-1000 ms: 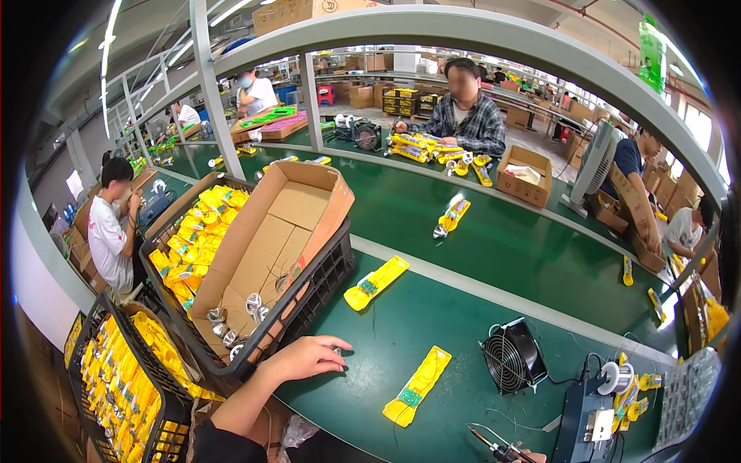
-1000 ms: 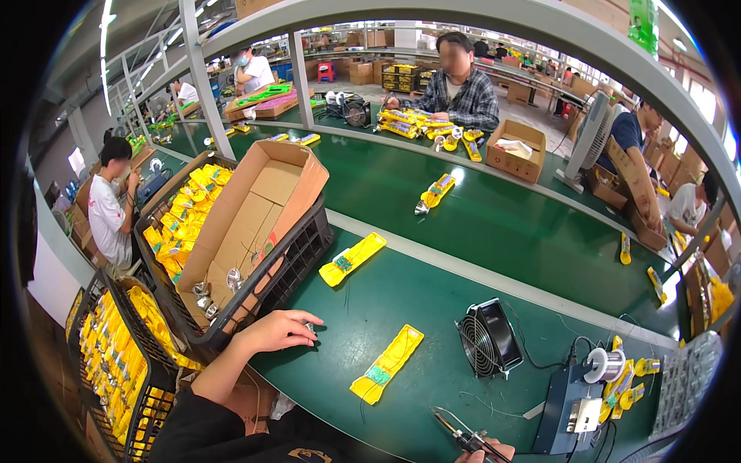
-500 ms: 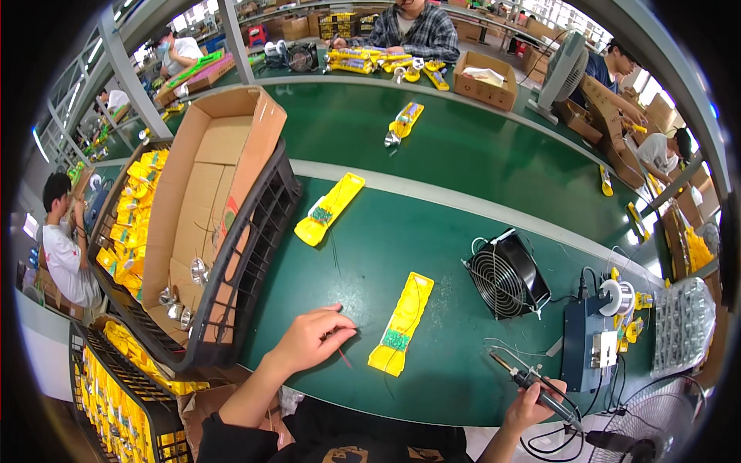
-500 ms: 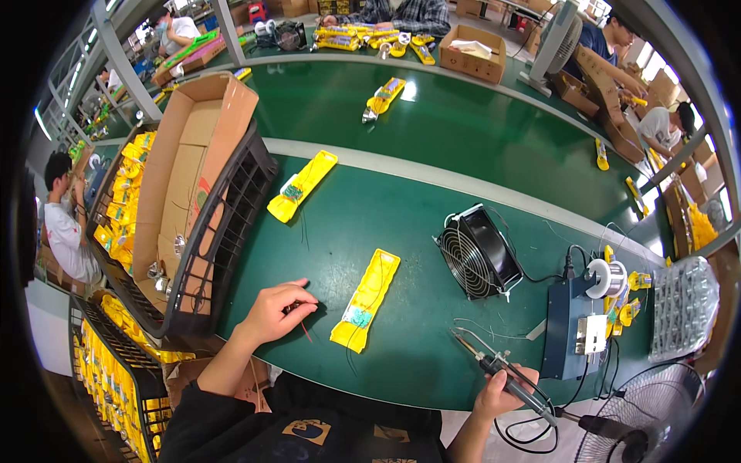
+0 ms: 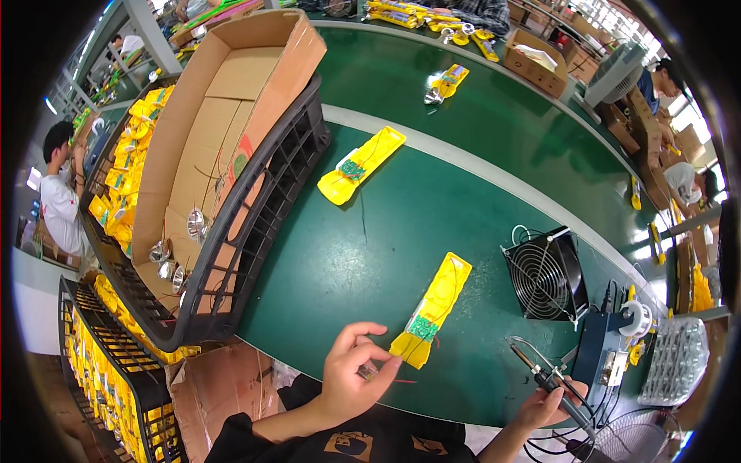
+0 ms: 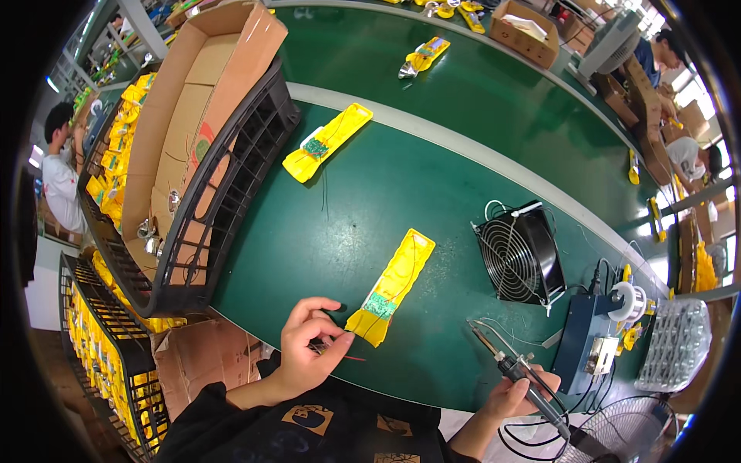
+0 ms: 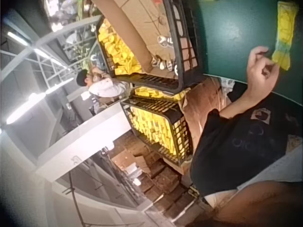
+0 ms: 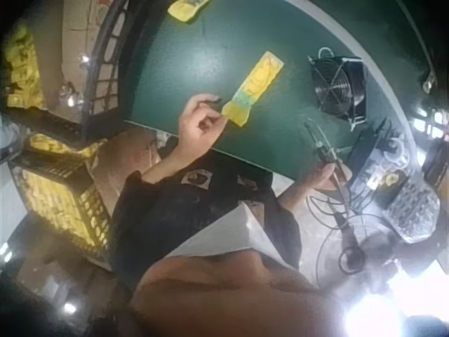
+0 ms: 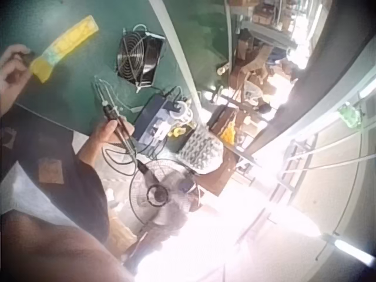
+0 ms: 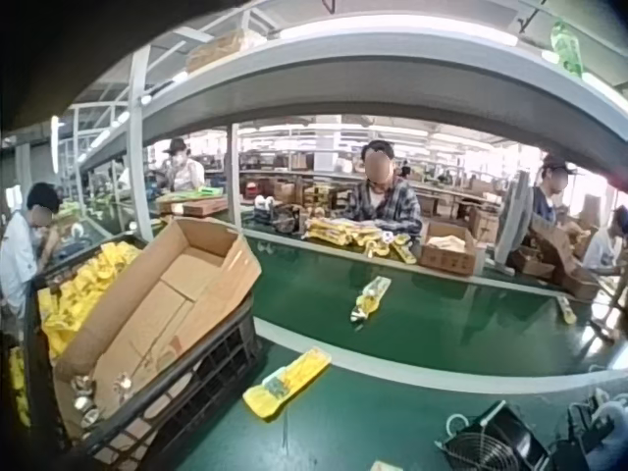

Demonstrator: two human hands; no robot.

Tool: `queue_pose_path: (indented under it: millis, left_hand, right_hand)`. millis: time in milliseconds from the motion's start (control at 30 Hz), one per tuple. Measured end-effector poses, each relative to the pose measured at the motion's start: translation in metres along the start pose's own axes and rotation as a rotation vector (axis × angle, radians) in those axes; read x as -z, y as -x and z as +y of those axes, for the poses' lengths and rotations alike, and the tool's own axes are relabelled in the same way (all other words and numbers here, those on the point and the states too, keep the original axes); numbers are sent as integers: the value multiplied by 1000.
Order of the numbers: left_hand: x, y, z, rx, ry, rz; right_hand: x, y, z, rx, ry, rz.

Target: The person solders wires onto circuit boards inside flashlight casings using a soldering iron, places the assembled flashlights onto a conveyor belt, and takes additional casings and reflectors from bins to solder them.

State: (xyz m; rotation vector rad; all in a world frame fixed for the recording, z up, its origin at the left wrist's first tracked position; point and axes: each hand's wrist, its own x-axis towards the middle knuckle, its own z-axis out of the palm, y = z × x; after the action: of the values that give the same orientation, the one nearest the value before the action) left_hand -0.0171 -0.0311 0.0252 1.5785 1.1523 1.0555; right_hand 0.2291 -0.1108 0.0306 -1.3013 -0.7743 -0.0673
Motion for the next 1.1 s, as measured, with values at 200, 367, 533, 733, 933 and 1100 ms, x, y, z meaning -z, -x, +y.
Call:
queue_pose_path:
  millis: [200, 367, 533, 733, 933, 1100]
  left_hand:
    - [-1, -13, 0, 92, -42, -86]
    - [-4, -17, -5, 124, -7, -109]
    - [-5, -18, -6, 104, -8, -75]
    - [-4, -20, -10, 86, -12, -83]
    - [-3, -19, -10, 128, 2, -84]
    - [-2, -21, -9, 162, 23, -98]
  right_hand:
    - [-28, -22, -13, -29, -111, -308]
    - [-57, -43, -26, -110, -71, -491]
    - [-79, -46, -24, -117, -114, -497]
    - [-83, -23, -5, -217, -209, -570]
    - [-83, -17, 5, -250, -151, -618]
    - [-85, -11, 4, -320, -148, -646]
